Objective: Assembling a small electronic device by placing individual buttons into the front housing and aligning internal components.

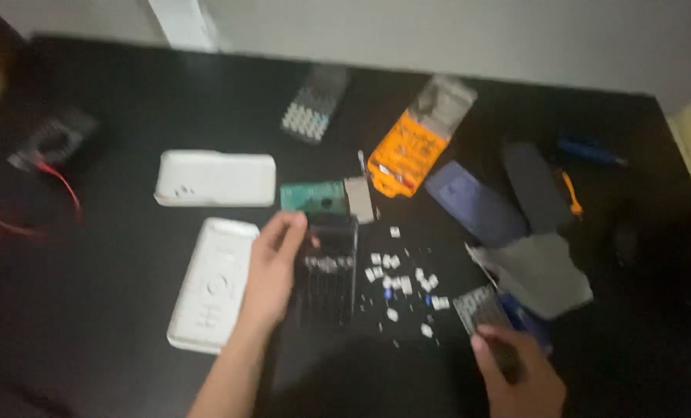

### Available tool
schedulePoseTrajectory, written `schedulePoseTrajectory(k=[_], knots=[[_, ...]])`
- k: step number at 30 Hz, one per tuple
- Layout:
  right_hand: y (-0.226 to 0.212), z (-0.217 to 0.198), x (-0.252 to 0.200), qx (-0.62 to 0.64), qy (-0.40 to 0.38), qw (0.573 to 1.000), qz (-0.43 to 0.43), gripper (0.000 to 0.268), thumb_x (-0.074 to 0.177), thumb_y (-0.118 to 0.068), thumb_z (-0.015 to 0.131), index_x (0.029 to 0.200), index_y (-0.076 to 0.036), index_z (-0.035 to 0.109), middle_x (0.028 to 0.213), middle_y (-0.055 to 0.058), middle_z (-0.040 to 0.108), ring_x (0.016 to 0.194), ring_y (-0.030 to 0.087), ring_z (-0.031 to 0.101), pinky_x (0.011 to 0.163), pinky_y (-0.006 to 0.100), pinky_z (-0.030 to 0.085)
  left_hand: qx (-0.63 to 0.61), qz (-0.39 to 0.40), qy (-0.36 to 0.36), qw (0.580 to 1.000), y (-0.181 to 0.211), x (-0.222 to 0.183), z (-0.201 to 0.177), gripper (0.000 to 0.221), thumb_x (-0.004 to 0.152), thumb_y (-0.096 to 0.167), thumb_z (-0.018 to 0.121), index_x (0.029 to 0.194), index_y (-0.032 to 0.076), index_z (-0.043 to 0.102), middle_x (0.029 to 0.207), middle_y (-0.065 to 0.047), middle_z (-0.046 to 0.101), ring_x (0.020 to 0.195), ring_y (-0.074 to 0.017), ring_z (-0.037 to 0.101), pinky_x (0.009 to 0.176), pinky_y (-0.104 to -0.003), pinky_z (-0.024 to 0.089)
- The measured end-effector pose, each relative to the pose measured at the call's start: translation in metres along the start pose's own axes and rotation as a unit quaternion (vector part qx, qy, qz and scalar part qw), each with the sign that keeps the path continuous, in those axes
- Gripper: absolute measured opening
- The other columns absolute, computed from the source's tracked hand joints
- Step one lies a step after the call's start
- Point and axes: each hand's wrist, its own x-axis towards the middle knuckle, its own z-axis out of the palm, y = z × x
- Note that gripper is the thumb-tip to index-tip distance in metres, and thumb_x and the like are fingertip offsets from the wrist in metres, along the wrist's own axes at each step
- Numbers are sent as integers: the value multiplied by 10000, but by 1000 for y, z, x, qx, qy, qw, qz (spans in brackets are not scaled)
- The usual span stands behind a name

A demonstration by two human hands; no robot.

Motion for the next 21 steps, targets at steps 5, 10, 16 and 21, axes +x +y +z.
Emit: schedulePoseTrajectory(k=[5,10,16,21], knots=[[0,22,7,47,59,980,-186,104,769,-216,623,835,-157,678,921,-22,641,896,149,568,853,286,405,-25,-1,10,1000,-1,1,-1,258,855,307,503,687,117,551,678,-1,591,708,-114,541,720,-244,390],[15,32,33,11,37,971,-235,172,768,-232,604,877,-134,693,1010,19,639,1019,208,543,899,345,408,-36,-21,8,999,6,0,-2,261,860,319,486,716,109,544,664,-10,586,704,-114,530,733,-253,392],[-4,27,7,66,89,963,-247,111,793,-162,619,878,-112,669,941,6,648,904,193,575,794,305,429,-26,-35,3,999,7,-1,1,286,847,343,481,708,106,562,688,-19,604,735,-137,552,740,-283,403],[11,32,16,45,117,956,-267,66,821,-132,621,832,-77,657,909,45,644,866,204,580,802,320,426,-69,-41,-8,997,1,1,1,289,834,368,496,705,114,544,747,-34,596,760,-162,559,708,-281,404]])
